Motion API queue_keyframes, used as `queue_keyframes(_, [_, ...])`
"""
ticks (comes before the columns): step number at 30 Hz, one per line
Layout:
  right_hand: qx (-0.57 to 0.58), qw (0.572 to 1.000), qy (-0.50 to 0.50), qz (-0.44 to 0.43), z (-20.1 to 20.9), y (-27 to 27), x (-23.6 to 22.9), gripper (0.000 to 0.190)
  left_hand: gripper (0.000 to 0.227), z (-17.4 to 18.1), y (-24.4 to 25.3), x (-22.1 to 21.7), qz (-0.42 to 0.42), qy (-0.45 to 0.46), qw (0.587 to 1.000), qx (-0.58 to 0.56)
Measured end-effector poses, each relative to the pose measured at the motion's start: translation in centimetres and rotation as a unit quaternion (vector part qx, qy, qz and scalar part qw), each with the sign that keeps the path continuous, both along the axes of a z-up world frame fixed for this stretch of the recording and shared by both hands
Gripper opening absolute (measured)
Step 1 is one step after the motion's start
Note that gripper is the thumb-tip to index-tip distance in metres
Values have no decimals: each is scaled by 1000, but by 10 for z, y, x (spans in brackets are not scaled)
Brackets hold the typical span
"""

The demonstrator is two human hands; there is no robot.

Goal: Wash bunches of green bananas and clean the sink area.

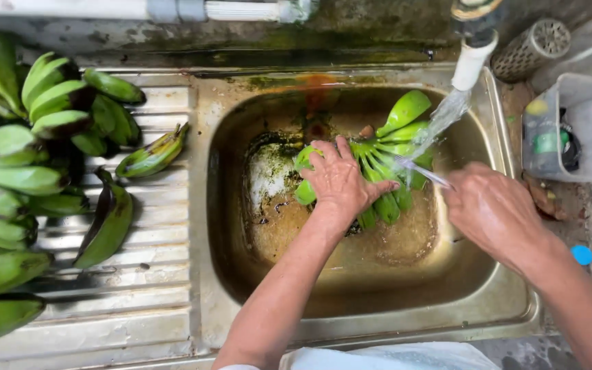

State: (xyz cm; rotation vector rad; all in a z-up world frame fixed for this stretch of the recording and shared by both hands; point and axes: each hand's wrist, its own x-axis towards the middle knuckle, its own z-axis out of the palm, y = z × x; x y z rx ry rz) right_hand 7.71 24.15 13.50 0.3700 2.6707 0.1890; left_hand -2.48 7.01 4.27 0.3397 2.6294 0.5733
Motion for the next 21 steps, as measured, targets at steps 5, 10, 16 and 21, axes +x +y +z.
queue_keyframes(5, [-185,956,208,88,-17,13,-15,31,134,-13,3,-5,-3,4,1000,3])
queue_keyframes(10, [-159,987,19,17,-1,-15,-24,59,126,-10,0,-9,12,-9,1000,22])
queue_keyframes(16, [-78,988,46,122,-48,-39,-12,81,125,-20,-11,-13,-25,-4,999,34])
queue_keyframes(21, [-41,981,1,192,-71,-52,-37,38,111,-16,-16,-22,-47,-46,998,3])
